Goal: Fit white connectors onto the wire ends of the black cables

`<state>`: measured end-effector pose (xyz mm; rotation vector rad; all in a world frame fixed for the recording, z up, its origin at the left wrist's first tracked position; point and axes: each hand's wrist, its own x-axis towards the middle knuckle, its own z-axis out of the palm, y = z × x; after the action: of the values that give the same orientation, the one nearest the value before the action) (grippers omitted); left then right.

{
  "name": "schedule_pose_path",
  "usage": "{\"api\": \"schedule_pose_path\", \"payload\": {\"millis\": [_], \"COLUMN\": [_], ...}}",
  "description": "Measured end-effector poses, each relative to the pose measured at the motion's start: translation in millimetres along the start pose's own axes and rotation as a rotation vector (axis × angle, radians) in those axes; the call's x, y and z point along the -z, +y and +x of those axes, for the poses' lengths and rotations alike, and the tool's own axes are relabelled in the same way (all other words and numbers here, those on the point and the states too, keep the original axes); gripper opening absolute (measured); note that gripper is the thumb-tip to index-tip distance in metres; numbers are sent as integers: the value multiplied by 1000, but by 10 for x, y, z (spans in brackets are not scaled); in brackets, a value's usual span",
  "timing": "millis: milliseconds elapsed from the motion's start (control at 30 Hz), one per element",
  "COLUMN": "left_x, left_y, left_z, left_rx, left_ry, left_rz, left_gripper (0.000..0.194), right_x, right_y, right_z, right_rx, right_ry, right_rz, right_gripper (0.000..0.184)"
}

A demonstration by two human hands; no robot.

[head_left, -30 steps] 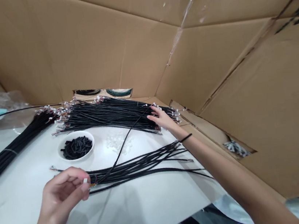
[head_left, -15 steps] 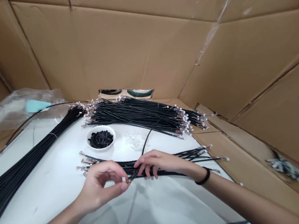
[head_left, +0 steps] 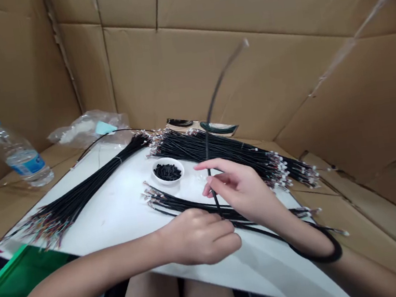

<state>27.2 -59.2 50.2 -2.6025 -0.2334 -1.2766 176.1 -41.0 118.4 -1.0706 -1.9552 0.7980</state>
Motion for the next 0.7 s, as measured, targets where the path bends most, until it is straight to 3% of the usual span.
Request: {"api": "schedule_pose_path", "payload": {"millis": [200, 367, 533, 700], "left_x": [117, 144, 236, 250], "left_y": [85, 143, 298, 744], "left_z": [-61, -180, -334, -718], "left_rx": [-53, -42, 98, 285], "left_ry": [48, -11, -247, -652], "left_rz": [270, 346, 313, 124], "left_gripper": [27, 27, 23, 17], "right_x": [-330, -550, -723, -892], "right_y": [-153, -188, -110, 135], "right_z": [137, 257, 385, 406], "right_rx": [407, 580, 585, 517], "right_ry": [-245, -508, -720, -794], "right_rz": [-262, -345, -475, -485], "right_gripper": [40, 48, 49, 49]}}
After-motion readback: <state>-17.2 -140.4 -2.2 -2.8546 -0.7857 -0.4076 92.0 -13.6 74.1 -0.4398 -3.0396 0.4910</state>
